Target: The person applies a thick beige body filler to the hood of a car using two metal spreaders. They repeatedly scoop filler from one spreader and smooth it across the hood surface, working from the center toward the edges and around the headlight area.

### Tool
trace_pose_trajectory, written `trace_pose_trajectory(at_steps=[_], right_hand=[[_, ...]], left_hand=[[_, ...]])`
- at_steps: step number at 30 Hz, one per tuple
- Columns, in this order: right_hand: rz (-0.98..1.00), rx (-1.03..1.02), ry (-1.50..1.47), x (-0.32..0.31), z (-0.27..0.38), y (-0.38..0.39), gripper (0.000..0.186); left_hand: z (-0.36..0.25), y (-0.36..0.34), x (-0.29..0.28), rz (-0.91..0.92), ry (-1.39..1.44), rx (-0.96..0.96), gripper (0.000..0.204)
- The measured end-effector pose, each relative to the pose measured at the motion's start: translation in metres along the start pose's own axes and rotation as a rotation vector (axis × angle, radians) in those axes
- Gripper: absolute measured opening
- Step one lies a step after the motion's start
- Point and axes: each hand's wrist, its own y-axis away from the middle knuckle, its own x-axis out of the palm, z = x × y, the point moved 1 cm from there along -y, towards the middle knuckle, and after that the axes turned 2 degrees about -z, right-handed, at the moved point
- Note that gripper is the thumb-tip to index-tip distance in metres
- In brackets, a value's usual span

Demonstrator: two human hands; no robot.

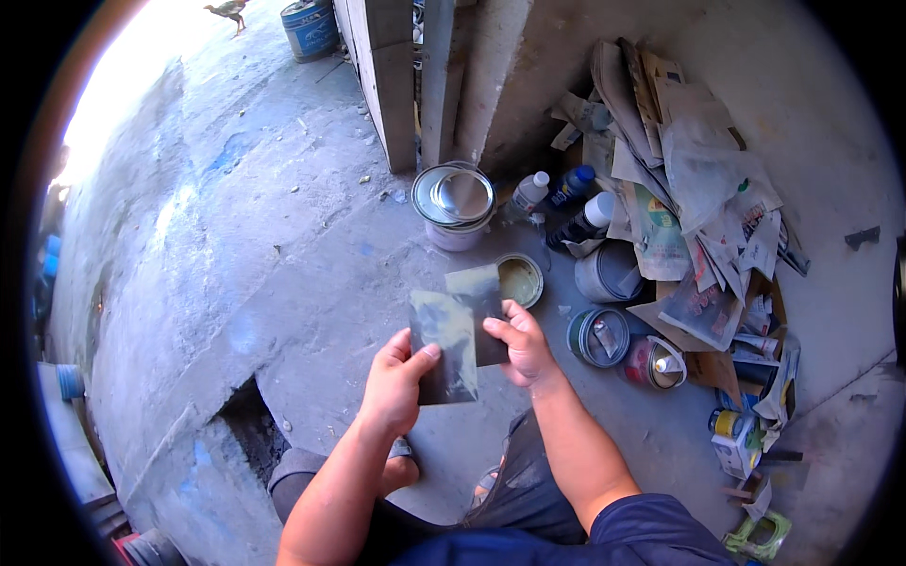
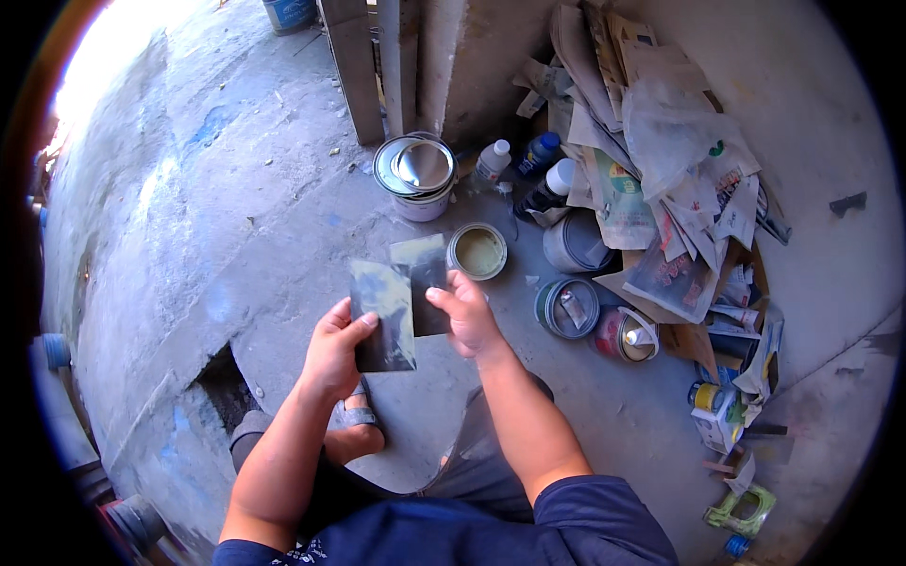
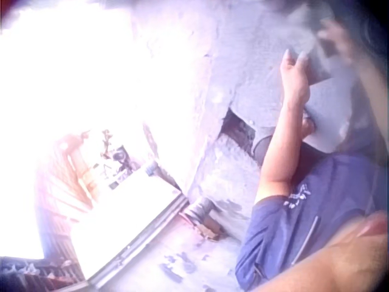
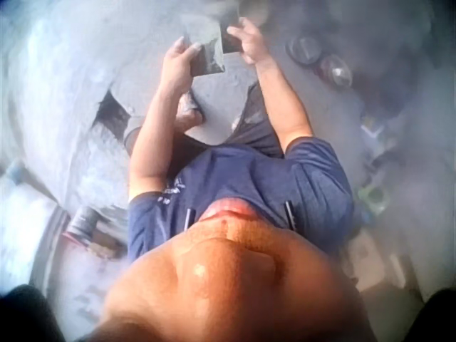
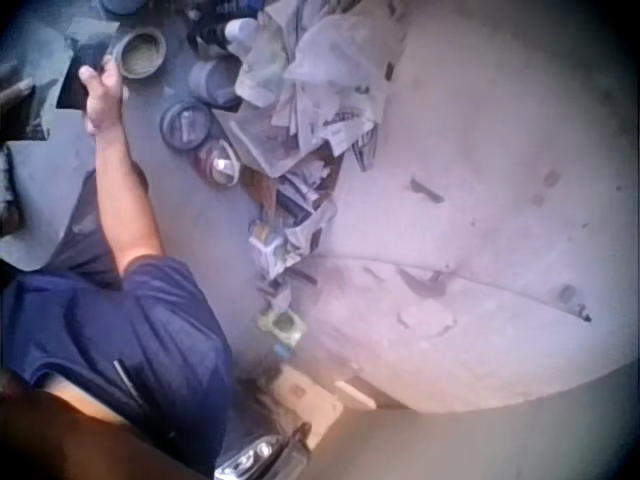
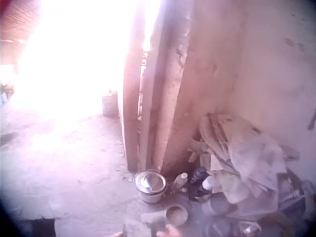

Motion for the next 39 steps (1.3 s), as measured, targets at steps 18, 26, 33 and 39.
trace_pose_trajectory(at_steps=[18,26,33,39], right_hand=[[-0.963,-0.210,0.990,-0.079,0.005,-0.254,0.030],[-1.170,-0.119,1.139,-0.093,0.014,-0.283,0.056],[-0.838,-0.132,0.593,-0.079,0.041,-0.242,0.011],[-0.737,-0.570,0.750,-0.103,0.081,-0.156,0.017]], left_hand=[[-0.013,0.035,-0.059,-0.281,0.072,0.138,0.021],[-0.016,0.049,-0.071,-0.312,0.103,0.165,0.022],[-0.014,0.050,-0.075,-0.325,0.090,0.195,0.021],[-0.015,0.049,-0.069,-0.318,0.087,0.222,0.021]])
